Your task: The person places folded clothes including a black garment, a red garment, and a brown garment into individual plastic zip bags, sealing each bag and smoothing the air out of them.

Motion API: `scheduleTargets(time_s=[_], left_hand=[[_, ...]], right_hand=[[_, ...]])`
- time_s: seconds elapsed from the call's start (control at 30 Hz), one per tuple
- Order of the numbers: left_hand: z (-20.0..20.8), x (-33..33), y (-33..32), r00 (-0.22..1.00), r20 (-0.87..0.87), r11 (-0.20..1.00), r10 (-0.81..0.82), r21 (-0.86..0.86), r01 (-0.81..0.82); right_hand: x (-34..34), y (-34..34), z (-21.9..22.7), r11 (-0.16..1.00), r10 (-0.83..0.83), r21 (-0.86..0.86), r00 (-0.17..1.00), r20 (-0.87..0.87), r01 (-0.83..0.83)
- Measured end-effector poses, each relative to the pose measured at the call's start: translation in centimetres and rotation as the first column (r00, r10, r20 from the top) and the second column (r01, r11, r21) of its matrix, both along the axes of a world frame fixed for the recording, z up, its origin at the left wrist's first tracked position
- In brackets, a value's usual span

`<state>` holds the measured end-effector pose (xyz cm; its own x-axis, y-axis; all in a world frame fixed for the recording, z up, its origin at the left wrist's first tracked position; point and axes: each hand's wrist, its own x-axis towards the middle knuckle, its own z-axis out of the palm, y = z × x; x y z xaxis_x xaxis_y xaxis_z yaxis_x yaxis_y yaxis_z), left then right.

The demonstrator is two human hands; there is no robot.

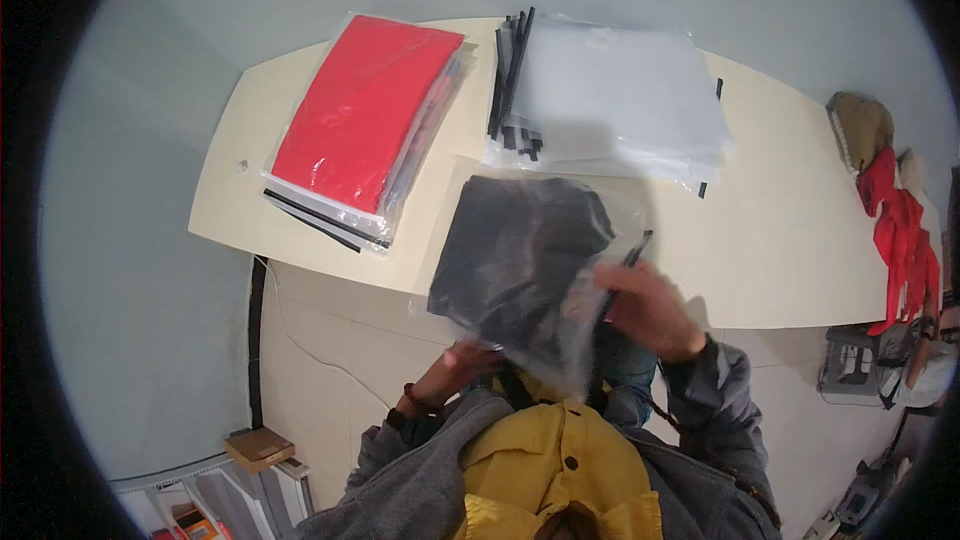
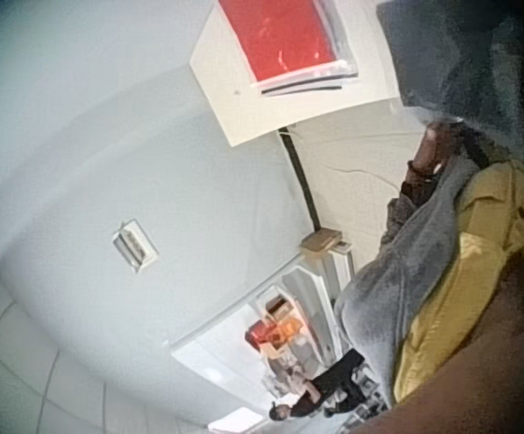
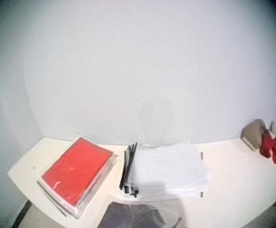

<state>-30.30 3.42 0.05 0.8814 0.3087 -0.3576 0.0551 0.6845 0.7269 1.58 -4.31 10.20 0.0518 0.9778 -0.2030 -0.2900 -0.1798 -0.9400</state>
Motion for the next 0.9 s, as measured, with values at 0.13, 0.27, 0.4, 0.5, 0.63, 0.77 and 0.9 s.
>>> scheduleTargets(time_s=[0.13,0.27,0.4,0.5,0.63,0.77,0.9], left_hand=[[3.1,-0.4,0.1,0.883,0.343,0.944,0.321,-0.187,-0.271],[13.5,0.7,4.0,0.776,0.091,0.780,0.624,-0.008,-0.626],[17.9,-0.2,14.3,0.839,0.167,0.855,0.518,-0.061,-0.515],[21.5,-0.8,22.7,0.892,0.316,0.526,0.323,0.723,-0.447],[28.3,0.9,31.0,0.899,0.118,0.644,0.421,0.659,-0.389],[25.4,-3.8,44.0,0.787,-0.516,0.454,0.339,0.822,0.344],[17.3,-5.9,49.2,0.235,-0.746,0.360,0.623,0.540,0.761]], right_hand=[[-5.4,0.1,6.6,0.997,0.061,-0.015,0.939,-0.339,-0.070],[-7.8,0.3,7.7,0.920,0.166,0.384,0.966,-0.201,-0.078],[-8.9,1.7,6.6,0.856,0.037,0.504,0.986,0.163,-0.115],[-12.3,5.5,4.7,0.774,-0.148,0.633,0.966,0.210,-0.019],[-17.1,14.1,4.1,0.670,-0.305,0.727,0.949,0.083,0.152],[-23.0,22.7,0.5,0.908,-0.091,0.414,0.995,0.035,0.068],[-25.2,28.2,-6.7,0.908,0.381,-0.002,0.826,-0.416,-0.420]])
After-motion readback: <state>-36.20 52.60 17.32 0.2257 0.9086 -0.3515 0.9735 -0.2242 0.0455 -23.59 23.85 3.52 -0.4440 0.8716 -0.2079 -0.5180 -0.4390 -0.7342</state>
